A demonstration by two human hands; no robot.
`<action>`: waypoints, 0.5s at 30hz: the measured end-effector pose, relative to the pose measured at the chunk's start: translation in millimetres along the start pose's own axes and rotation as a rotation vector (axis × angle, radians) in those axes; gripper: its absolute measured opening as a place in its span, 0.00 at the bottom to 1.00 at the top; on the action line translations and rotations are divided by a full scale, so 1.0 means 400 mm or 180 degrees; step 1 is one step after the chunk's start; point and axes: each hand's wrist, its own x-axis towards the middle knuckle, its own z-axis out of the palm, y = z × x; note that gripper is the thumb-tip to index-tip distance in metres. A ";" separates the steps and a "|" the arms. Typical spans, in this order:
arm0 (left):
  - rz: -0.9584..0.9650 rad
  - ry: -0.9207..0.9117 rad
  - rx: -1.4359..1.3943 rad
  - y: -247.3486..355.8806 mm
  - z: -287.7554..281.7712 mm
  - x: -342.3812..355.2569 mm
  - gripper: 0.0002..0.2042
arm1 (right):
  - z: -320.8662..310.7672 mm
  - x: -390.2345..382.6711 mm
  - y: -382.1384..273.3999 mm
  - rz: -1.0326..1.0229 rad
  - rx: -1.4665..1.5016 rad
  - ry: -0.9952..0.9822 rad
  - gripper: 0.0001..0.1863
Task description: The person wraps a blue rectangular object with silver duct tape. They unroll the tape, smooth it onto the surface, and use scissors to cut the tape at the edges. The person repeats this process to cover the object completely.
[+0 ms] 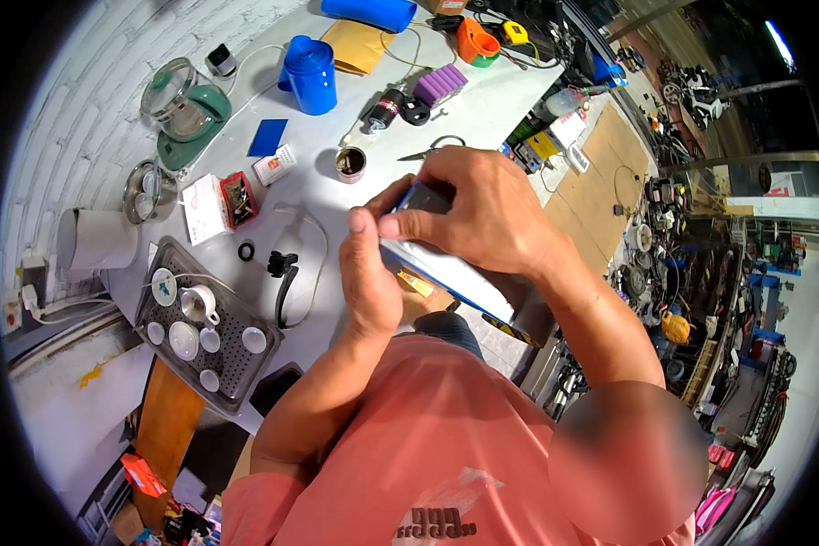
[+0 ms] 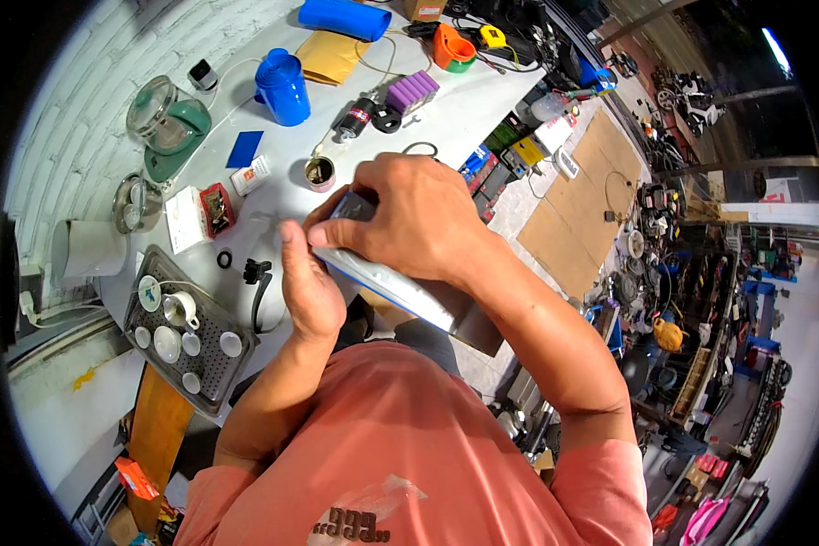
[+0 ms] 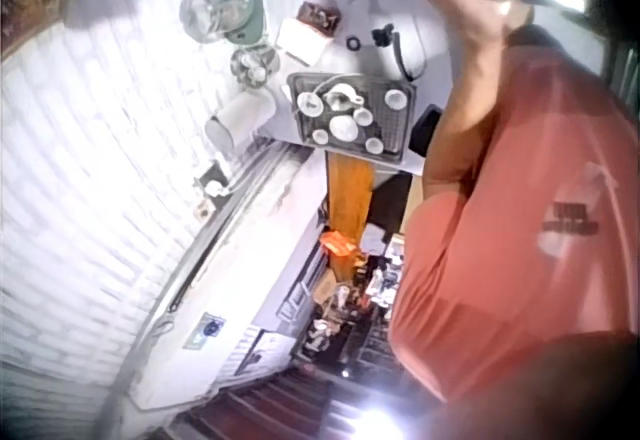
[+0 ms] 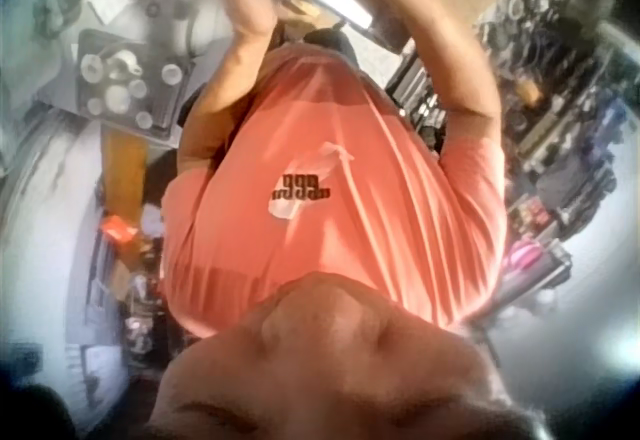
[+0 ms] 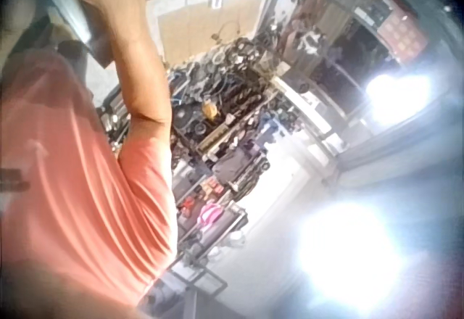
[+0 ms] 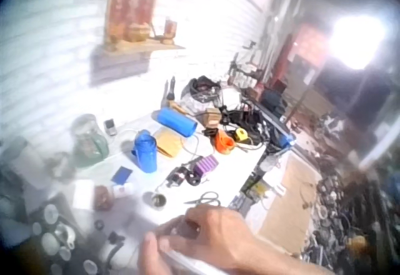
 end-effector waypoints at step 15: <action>-0.0105 0.1078 0.0311 0.017 0.065 0.021 0.21 | 0.002 0.014 0.191 -0.0050 0.2336 -0.0849 0.22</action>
